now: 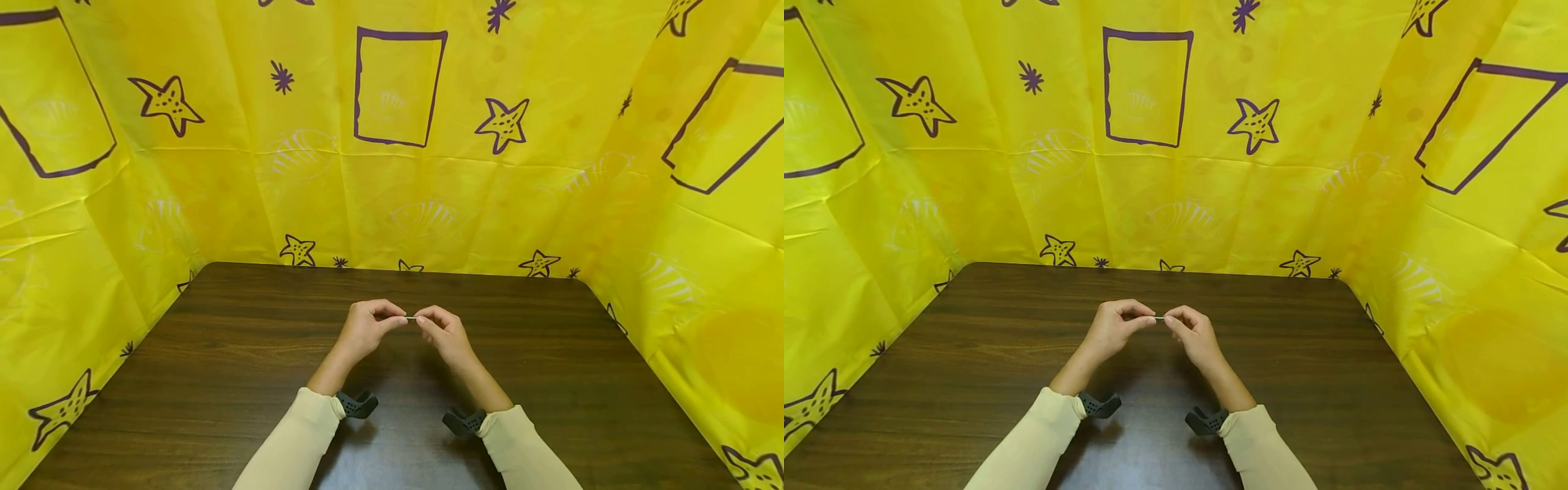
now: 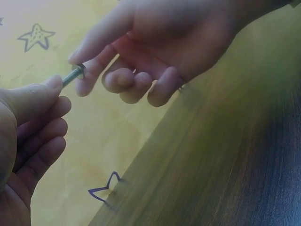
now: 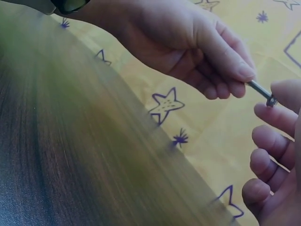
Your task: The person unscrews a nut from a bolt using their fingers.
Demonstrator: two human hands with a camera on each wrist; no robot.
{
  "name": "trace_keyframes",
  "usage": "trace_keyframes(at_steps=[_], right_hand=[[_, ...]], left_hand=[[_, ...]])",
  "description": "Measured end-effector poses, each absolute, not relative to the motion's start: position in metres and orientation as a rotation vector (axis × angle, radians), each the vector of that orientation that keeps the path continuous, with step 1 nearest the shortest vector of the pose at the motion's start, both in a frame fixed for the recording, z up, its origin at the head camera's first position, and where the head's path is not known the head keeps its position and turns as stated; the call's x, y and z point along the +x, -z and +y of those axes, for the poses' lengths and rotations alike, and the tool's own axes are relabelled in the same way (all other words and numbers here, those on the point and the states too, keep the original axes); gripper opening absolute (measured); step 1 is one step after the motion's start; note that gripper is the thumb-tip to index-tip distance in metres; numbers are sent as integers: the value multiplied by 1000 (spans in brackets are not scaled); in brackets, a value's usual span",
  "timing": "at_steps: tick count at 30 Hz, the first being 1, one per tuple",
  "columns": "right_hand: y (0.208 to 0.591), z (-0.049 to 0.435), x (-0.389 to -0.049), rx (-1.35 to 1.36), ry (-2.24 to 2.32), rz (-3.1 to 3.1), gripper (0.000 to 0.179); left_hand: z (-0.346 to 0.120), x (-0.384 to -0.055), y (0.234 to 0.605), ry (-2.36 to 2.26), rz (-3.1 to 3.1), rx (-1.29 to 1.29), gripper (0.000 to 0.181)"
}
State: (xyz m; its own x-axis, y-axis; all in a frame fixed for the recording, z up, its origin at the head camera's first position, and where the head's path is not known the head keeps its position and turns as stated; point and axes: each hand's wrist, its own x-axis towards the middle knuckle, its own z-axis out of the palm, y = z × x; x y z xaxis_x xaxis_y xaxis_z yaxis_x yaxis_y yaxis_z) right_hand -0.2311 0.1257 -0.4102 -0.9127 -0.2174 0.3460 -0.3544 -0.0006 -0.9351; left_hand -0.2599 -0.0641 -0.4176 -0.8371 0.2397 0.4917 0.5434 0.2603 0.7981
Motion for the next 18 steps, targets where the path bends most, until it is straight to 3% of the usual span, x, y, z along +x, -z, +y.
trace_keyframes(at_steps=[18], right_hand=[[432, 135, -247, 816, -2016, -1997, 17]], left_hand=[[-65, -258, 416, 1611, -2258, -710, 5]])
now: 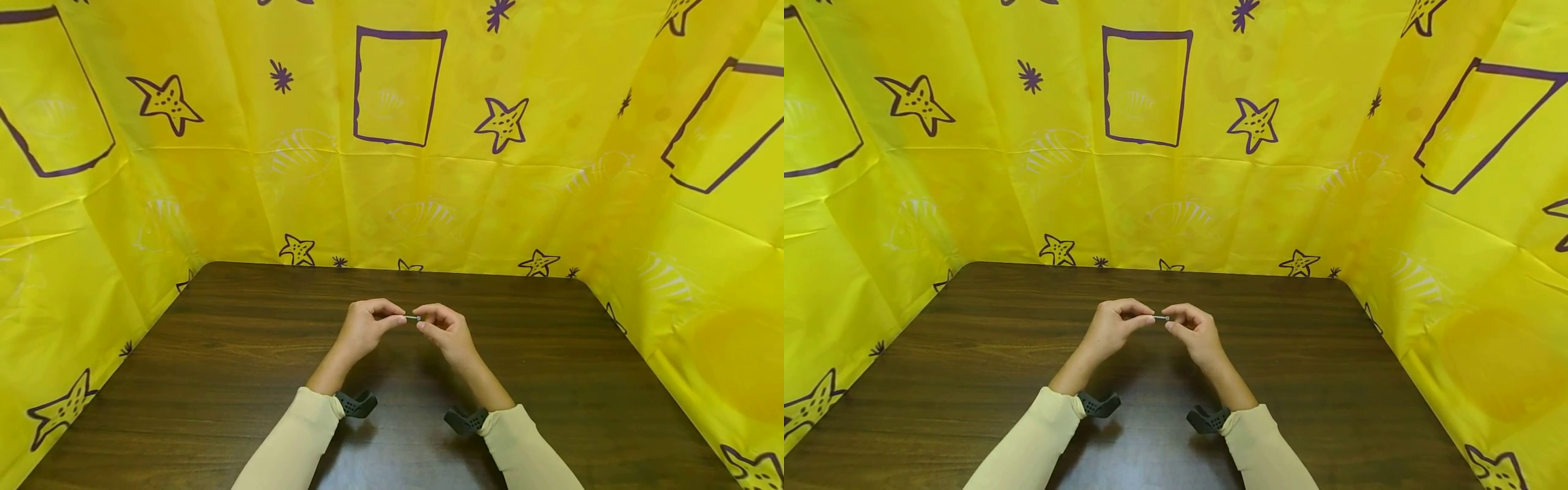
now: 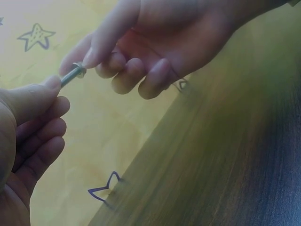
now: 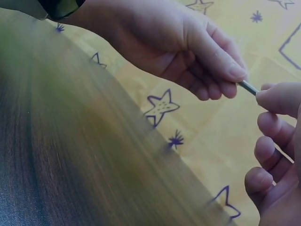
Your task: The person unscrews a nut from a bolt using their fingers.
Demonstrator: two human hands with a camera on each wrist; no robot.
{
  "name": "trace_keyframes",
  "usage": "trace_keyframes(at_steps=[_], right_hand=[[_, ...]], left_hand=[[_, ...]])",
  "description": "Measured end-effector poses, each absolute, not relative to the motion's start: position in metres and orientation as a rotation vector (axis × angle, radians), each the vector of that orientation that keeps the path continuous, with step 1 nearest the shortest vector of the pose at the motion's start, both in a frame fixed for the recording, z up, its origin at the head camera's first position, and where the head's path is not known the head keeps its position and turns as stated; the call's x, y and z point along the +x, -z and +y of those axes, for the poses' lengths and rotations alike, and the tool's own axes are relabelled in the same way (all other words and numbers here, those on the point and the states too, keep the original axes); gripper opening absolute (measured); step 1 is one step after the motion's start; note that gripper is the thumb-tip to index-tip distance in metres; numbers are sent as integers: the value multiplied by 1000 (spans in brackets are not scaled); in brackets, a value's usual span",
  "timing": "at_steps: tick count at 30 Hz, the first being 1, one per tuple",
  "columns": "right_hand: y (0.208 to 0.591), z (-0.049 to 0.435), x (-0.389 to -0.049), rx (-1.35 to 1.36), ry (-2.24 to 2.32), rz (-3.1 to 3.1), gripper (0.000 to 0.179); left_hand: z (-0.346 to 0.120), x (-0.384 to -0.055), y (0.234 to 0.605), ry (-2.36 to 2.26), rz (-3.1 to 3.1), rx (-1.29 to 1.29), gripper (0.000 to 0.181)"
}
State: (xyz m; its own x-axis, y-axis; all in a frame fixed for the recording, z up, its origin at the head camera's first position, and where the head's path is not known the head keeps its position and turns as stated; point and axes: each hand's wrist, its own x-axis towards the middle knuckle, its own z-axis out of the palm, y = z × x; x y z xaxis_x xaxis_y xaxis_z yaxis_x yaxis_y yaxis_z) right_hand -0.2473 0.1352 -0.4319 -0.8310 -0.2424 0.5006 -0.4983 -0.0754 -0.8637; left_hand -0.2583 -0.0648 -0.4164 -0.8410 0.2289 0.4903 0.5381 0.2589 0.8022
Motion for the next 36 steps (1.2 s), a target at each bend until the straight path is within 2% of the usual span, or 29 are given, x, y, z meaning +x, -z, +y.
trace_keyframes(at_steps=[7, 14, 20, 25, 36], right_hand=[[429, 135, -246, 819, -2021, -1984, 18], [407, 127, -231, 637, -1958, -2143, 15], [406, 126, -230, 557, -1900, -2234, 35], [408, 126, -230, 565, -1889, -2264, 42], [407, 127, -231, 647, -1885, -2246, 34]], left_hand=[[-65, -258, 416, 1611, -2265, -712, 8], [-64, -259, 416, 1610, -2264, -728, 10], [-62, -258, 417, 1622, -2265, -733, 10], [-61, -257, 417, 1617, -2259, -739, 6], [-61, -258, 417, 1603, -2251, -760, 7]])
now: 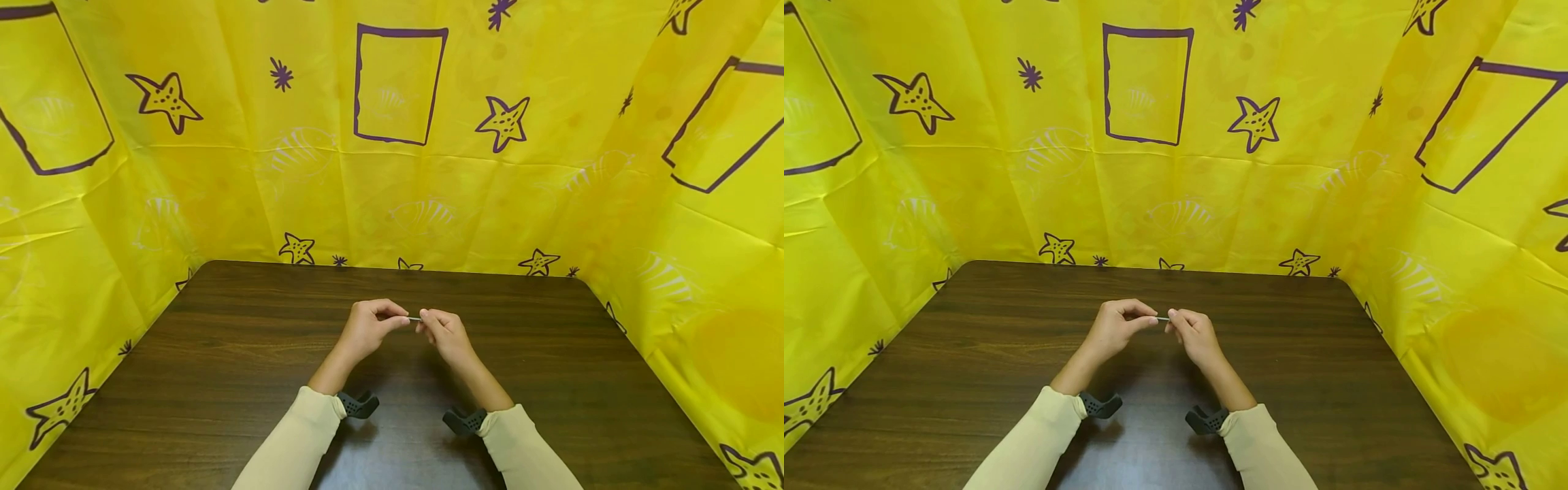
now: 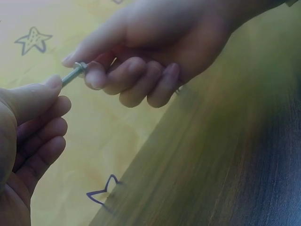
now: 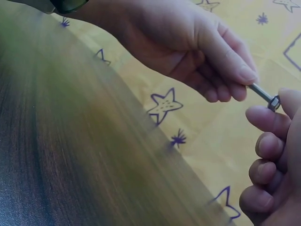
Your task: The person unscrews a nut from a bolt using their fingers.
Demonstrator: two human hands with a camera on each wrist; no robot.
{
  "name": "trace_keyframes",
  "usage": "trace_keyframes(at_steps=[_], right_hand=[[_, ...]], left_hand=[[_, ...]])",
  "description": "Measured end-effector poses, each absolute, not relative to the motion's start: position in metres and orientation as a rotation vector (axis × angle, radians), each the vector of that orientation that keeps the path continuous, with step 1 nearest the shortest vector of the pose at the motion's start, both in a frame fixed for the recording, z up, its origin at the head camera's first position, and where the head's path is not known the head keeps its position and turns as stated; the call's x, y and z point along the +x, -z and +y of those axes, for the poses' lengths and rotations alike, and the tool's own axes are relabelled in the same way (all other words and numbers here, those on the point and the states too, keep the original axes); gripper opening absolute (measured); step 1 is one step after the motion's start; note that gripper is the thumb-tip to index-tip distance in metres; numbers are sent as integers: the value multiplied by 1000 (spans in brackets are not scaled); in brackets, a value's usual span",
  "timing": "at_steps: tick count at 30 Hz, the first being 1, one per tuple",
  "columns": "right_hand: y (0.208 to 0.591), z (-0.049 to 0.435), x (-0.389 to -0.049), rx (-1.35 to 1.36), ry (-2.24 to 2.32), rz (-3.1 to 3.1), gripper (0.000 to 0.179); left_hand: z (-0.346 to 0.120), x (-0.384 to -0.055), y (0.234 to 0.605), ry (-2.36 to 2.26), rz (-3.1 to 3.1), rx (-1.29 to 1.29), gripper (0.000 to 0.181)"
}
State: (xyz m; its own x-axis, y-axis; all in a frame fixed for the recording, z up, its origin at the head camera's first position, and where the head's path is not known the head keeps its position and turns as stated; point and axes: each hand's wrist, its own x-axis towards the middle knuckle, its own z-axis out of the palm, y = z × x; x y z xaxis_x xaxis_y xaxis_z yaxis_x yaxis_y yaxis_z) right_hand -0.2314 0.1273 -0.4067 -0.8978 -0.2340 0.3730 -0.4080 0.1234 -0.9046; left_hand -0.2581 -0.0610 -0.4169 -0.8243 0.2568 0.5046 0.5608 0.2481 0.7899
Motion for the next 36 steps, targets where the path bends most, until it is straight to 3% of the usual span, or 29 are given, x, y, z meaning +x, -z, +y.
trace_keyframes(at_steps=[10, 16, 26, 36], right_hand=[[408, 128, -232, 650, -1897, -2201, 14], [409, 129, -233, 691, -1904, -2154, 11], [408, 129, -232, 697, -1893, -2144, 17], [406, 129, -232, 670, -1882, -2137, 18]], left_hand=[[-64, -259, 417, 1634, -2248, -731, 9], [-65, -258, 416, 1628, -2248, -721, 8], [-65, -257, 415, 1618, -2269, -699, 4], [-65, -259, 416, 1628, -2252, -709, 12]])
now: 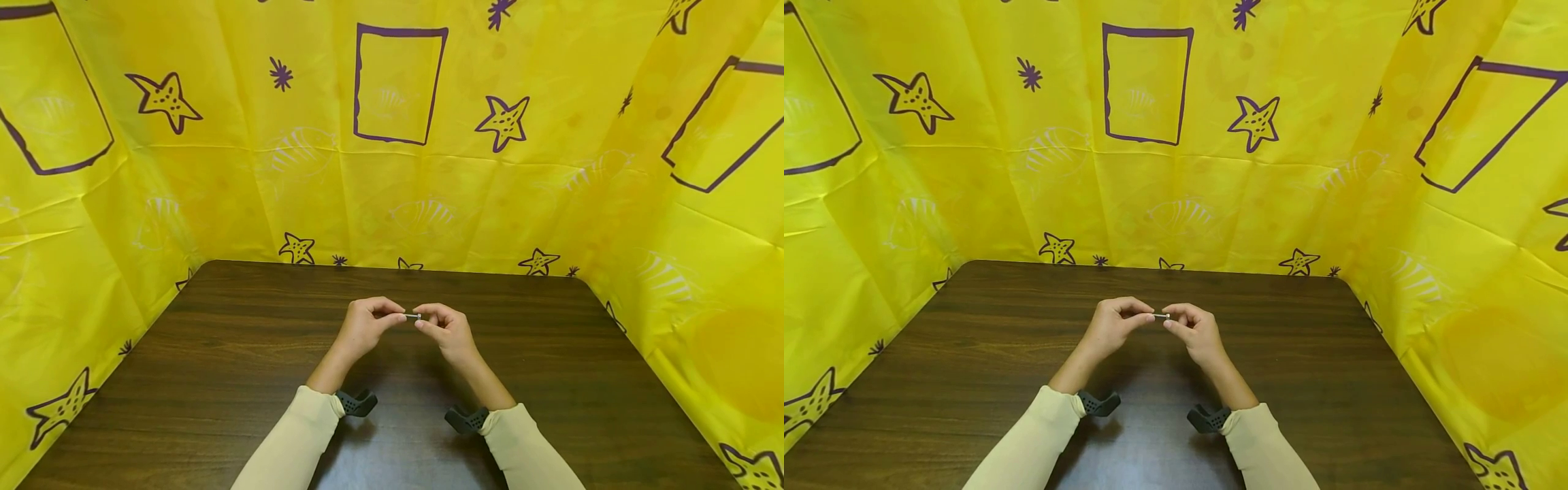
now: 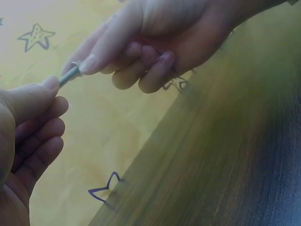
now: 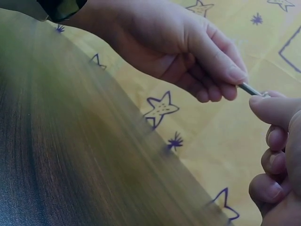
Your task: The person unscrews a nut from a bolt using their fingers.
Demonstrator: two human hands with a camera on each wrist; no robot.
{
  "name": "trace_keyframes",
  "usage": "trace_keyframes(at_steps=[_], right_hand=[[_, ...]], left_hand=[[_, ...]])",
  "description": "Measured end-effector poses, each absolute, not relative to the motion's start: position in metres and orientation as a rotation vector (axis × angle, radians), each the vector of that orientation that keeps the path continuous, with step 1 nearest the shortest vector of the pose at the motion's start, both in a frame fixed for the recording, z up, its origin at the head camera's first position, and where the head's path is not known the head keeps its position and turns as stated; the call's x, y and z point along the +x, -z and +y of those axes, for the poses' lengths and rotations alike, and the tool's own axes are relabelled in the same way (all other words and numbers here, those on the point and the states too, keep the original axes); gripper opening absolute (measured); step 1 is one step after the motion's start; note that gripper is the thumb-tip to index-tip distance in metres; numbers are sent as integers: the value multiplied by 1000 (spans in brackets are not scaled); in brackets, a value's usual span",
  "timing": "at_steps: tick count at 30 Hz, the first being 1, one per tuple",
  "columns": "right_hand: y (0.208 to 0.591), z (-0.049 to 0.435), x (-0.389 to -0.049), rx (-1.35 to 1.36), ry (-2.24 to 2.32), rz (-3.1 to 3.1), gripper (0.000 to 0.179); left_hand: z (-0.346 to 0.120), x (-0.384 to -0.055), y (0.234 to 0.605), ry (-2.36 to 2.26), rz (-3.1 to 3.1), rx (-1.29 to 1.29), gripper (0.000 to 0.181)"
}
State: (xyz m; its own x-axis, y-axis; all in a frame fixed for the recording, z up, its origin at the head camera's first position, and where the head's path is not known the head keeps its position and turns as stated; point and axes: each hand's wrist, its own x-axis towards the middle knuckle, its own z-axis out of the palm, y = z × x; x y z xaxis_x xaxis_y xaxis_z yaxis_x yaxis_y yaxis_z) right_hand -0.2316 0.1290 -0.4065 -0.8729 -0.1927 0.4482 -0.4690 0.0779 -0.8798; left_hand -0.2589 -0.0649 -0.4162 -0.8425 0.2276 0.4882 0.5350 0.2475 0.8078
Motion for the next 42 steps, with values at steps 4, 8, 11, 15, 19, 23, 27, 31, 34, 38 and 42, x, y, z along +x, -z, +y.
trace_keyframes(at_steps=[4, 8, 11, 15, 19, 23, 27, 31, 34, 38, 42], right_hand=[[407, 129, -232, 678, -1877, -2125, 17], [408, 129, -233, 706, -1886, -2114, 23], [407, 129, -232, 723, -1895, -2122, 27], [407, 128, -231, 657, -1915, -2180, 15], [407, 128, -231, 567, -1926, -2246, 31], [407, 128, -231, 531, -1919, -2291, 42], [407, 128, -232, 562, -1916, -2298, 41], [407, 129, -231, 625, -1917, -2277, 35], [407, 129, -232, 642, -1947, -2256, 30], [407, 130, -232, 640, -2011, -2222, 22], [407, 130, -231, 615, -2055, -2198, 16]], left_hand=[[-65, -259, 416, 1627, -2241, -718, 11], [-65, -258, 415, 1617, -2230, -731, 9], [-64, -258, 415, 1613, -2228, -732, 8], [-63, -257, 416, 1624, -2238, -730, 8], [-62, -257, 416, 1634, -2244, -736, 8], [-61, -257, 417, 1622, -2238, -746, 8], [-61, -257, 417, 1614, -2250, -745, 11], [-61, -257, 416, 1616, -2259, -735, 8], [-61, -257, 417, 1616, -2250, -738, 7], [-62, -258, 418, 1624, -2242, -746, 10], [-63, -258, 417, 1627, -2254, -734, 10]])
